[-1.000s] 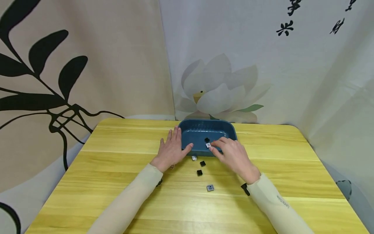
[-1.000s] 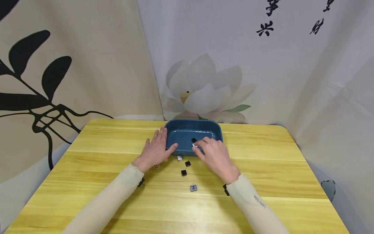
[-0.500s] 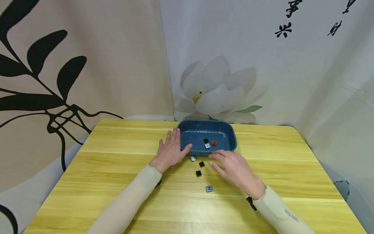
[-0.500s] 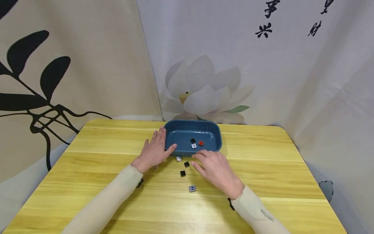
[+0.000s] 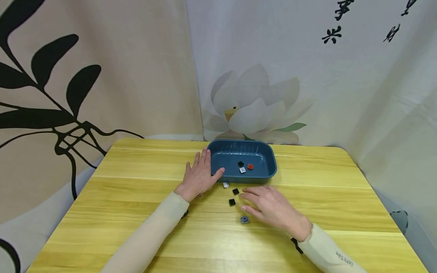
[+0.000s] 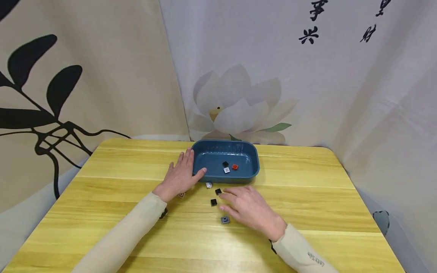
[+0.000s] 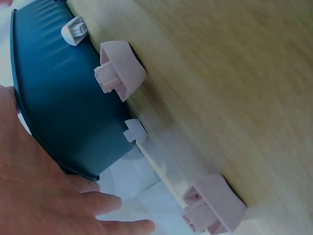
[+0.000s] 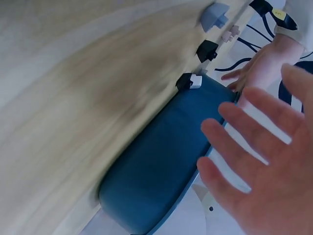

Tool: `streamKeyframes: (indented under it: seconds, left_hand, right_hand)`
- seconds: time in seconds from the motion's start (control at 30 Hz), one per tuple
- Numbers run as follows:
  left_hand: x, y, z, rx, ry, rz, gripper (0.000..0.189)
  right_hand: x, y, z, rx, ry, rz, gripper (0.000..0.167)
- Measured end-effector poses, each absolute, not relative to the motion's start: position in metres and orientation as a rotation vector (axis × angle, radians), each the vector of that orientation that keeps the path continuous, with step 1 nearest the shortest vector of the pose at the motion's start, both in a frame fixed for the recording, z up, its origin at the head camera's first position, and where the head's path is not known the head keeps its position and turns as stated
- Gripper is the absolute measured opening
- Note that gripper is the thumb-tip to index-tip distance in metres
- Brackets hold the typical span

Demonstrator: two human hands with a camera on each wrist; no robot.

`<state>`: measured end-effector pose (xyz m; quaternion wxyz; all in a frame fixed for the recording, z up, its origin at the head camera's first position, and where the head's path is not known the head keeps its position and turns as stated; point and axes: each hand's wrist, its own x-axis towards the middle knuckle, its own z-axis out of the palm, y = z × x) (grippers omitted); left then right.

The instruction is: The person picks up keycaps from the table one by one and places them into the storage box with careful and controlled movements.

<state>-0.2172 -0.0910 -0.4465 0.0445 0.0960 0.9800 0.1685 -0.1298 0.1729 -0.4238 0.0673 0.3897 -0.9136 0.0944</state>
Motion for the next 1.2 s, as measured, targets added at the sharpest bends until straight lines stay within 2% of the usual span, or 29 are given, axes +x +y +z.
streamKeyframes:
  seconds: [0.73, 1.2]
  left_hand:
    - [-0.217, -0.092, -0.446, 0.306, 3.007, 0.514, 0.099]
    - [-0.217, -0.091, -0.448, 0.304, 3.017, 0.513, 0.099]
  right_hand:
    - [-0.118, 0.172, -0.433, 1.414, -2.859, 0.229, 0.053]
    - [-0.119, 0.170, -0.439, 1.509, -2.780, 0.255, 0.034]
